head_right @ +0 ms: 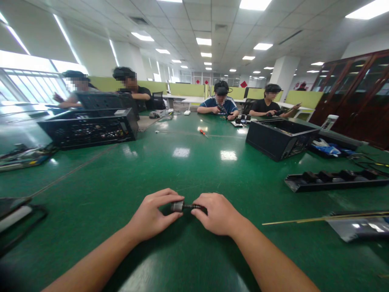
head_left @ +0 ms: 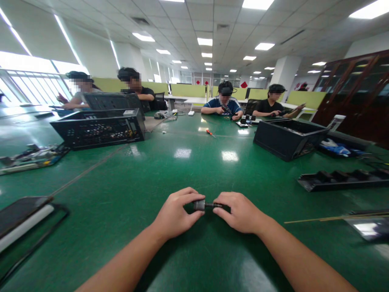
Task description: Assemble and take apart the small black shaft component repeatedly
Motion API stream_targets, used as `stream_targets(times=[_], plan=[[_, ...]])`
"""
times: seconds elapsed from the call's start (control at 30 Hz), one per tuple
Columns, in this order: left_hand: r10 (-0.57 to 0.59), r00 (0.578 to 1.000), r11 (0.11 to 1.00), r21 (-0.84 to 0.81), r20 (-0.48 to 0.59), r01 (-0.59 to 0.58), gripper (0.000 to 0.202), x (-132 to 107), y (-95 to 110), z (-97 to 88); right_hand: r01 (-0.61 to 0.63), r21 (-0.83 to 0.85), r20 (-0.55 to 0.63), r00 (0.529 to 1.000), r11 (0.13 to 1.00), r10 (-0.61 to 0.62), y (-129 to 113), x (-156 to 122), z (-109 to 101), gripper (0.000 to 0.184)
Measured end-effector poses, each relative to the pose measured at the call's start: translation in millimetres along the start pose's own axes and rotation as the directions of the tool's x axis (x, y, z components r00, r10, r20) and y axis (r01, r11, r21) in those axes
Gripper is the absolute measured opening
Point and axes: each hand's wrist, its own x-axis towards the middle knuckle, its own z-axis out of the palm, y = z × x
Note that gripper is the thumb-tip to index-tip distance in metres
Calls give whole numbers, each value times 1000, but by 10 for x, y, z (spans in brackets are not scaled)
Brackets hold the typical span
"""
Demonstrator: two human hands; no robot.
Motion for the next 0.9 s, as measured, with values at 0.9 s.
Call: stream_targets(times=[0.9], plan=[[-4,1000,1000,-11,-12,4,32,-2,-25,-8,-32,3,16,999,999,32,-4,-2,-26,19]])
